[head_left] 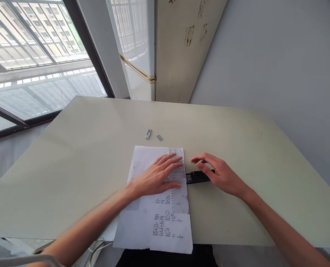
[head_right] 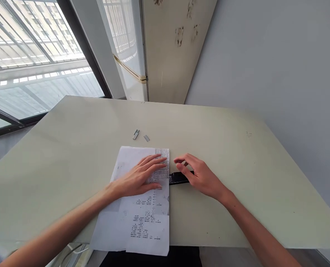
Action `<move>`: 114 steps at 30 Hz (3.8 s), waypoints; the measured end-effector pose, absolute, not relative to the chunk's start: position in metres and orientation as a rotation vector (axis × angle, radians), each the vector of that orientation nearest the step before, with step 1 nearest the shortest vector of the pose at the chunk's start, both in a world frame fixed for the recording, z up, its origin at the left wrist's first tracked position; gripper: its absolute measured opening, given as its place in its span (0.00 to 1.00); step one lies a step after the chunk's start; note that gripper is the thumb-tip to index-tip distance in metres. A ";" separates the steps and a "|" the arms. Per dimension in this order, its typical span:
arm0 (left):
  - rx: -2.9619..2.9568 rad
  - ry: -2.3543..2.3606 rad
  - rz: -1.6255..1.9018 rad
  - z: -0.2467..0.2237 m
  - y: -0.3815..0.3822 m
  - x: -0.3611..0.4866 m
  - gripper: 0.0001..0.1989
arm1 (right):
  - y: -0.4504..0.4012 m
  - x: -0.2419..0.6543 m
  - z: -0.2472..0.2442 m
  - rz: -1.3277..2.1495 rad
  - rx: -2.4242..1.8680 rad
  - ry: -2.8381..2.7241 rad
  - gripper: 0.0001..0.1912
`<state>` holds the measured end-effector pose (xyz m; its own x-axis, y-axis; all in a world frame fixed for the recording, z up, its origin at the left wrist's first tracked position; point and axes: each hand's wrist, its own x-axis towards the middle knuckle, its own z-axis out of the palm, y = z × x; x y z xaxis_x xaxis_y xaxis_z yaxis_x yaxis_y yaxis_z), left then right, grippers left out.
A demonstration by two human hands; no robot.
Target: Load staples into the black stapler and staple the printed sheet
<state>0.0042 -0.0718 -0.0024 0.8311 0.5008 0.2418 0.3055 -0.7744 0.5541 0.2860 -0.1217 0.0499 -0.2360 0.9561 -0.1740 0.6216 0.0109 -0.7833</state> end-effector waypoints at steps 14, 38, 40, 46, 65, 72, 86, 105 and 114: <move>2.575 0.495 0.527 -0.003 -0.093 0.004 0.25 | -0.129 0.262 0.053 0.983 -1.769 -1.852 0.29; 2.627 0.516 0.417 -0.016 -0.106 0.009 0.31 | -0.105 0.249 0.036 0.730 -1.951 -2.084 0.32; 2.630 0.520 0.413 -0.017 -0.106 0.009 0.31 | -0.106 0.249 0.035 0.710 -1.946 -2.084 0.31; 2.617 0.532 0.457 -0.020 -0.108 0.011 0.31 | -0.107 0.249 0.031 0.635 -1.967 -2.128 0.31; 2.654 0.555 0.408 -0.020 -0.111 0.016 0.30 | -0.105 0.247 0.031 0.453 -2.034 -2.201 0.31; 2.654 0.559 0.411 -0.018 -0.111 0.017 0.30 | -0.106 0.246 0.027 0.341 -2.019 -2.233 0.29; 2.662 0.571 0.421 -0.020 -0.112 0.019 0.30 | -0.107 0.247 0.026 0.367 -2.042 -2.241 0.29; 2.663 0.565 0.410 -0.020 -0.112 0.020 0.30 | -0.108 0.242 0.023 0.275 -2.011 -2.262 0.27; 2.661 0.579 0.395 -0.019 -0.113 0.021 0.30 | -0.109 0.238 0.016 0.087 -1.994 -2.327 0.27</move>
